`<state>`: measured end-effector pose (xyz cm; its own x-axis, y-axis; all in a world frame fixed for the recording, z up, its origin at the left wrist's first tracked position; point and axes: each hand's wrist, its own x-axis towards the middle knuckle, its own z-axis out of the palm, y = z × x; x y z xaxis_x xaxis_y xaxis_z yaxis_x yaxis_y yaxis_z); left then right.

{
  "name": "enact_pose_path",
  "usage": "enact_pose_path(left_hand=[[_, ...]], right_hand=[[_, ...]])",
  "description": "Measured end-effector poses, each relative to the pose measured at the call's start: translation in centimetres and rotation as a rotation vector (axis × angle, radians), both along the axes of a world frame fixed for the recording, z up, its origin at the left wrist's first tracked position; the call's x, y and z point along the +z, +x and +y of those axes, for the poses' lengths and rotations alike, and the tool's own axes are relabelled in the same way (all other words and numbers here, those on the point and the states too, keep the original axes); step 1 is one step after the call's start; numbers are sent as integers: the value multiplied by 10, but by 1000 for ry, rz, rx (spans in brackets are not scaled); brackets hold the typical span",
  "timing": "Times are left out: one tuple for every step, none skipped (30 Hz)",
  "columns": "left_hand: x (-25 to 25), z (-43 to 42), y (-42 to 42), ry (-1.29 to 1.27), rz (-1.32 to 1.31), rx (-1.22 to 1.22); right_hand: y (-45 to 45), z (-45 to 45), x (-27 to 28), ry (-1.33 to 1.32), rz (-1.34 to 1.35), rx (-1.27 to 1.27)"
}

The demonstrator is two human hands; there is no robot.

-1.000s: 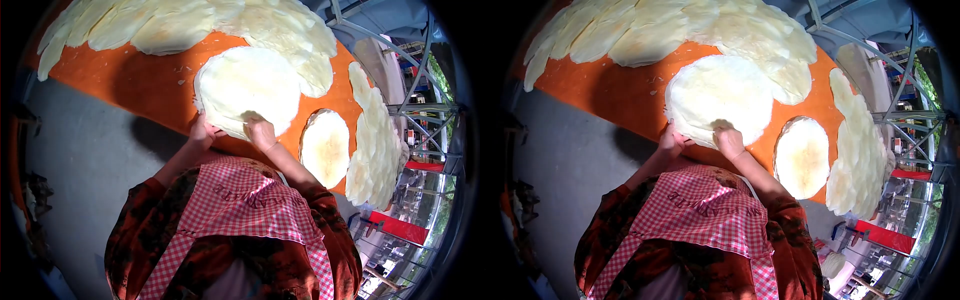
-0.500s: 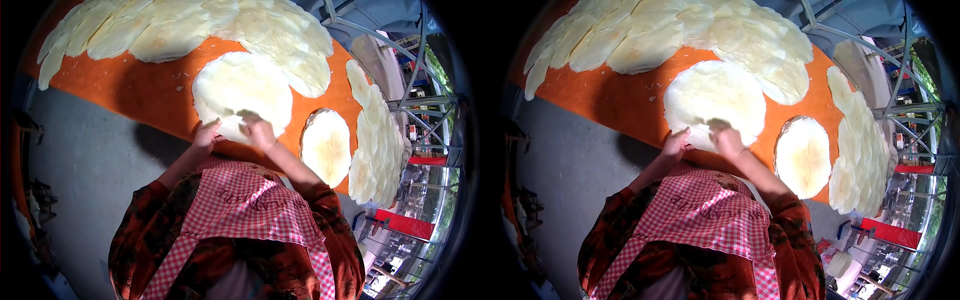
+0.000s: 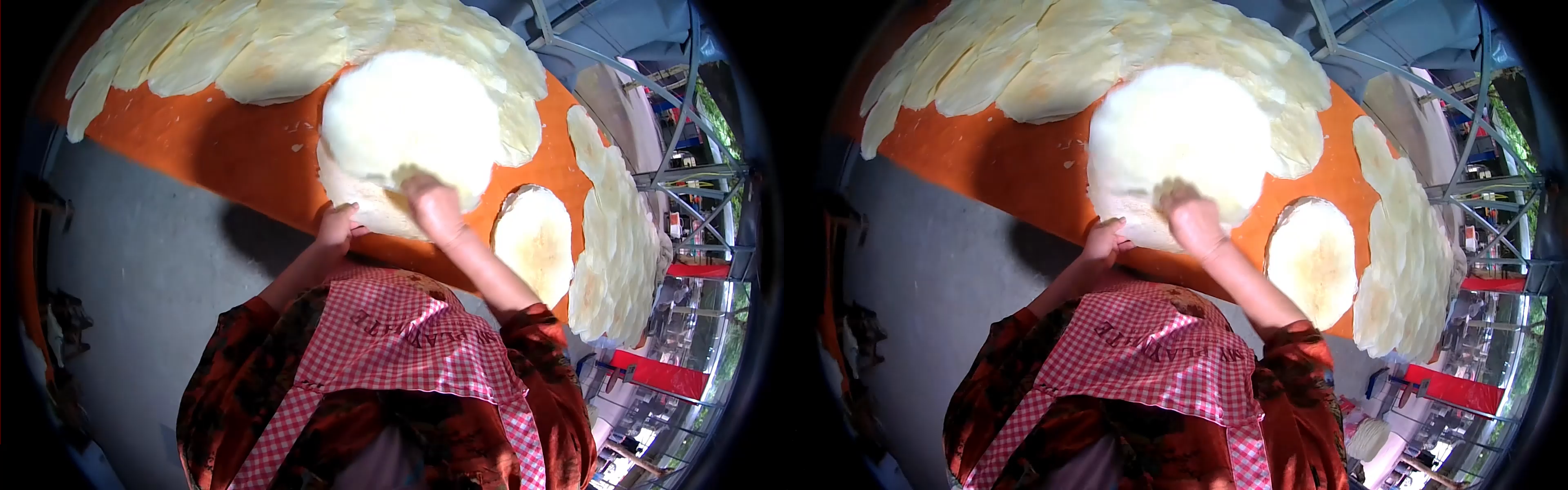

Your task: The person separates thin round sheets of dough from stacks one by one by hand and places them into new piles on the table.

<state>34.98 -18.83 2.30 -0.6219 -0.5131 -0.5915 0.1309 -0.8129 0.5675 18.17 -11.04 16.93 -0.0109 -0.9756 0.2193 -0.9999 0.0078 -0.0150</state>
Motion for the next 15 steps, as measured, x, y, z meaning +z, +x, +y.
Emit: enact_pose_path(left_hand=[[2,-1,1,-7,8,-19],[5,-1,3,-14,38,-19],[8,-1,3,-21,71,-22],[9,-1,3,-28,104,-25],[8,-1,3,-32,120,-11],[7,-1,3,-35,136,1],[6,-1,2,-39,155,10],[6,-3,1,-28,192,-13],[8,-5,1,-18,230,-38],[11,-7,1,-7,268,-64],[15,-10,0,-10,301,-46],[25,-16,1,-12,333,-26],[35,-22,3,-15,363,-2],[44,-32,5,-291,278,85],[52,-44,8,-568,189,169]], right_hand=[[1,9,-36,95,-29,2],[6,18,-58,104,-83,-2],[15,21,-60,112,-136,-6],[20,26,-61,43,-189,12],[22,29,-60,3,-187,34],[24,30,-56,-35,-184,53],[26,33,-51,-75,-178,70],[26,35,-44,-50,-175,47],[20,35,-46,-79,-210,45],[10,34,-51,-108,-246,42],[-1,33,-56,-135,-283,40],[-17,31,-58,173,-266,-159],[-26,21,-29,146,-288,-149],[-32,12,9,86,-268,-65],[-42,6,45,18,-256,52]])
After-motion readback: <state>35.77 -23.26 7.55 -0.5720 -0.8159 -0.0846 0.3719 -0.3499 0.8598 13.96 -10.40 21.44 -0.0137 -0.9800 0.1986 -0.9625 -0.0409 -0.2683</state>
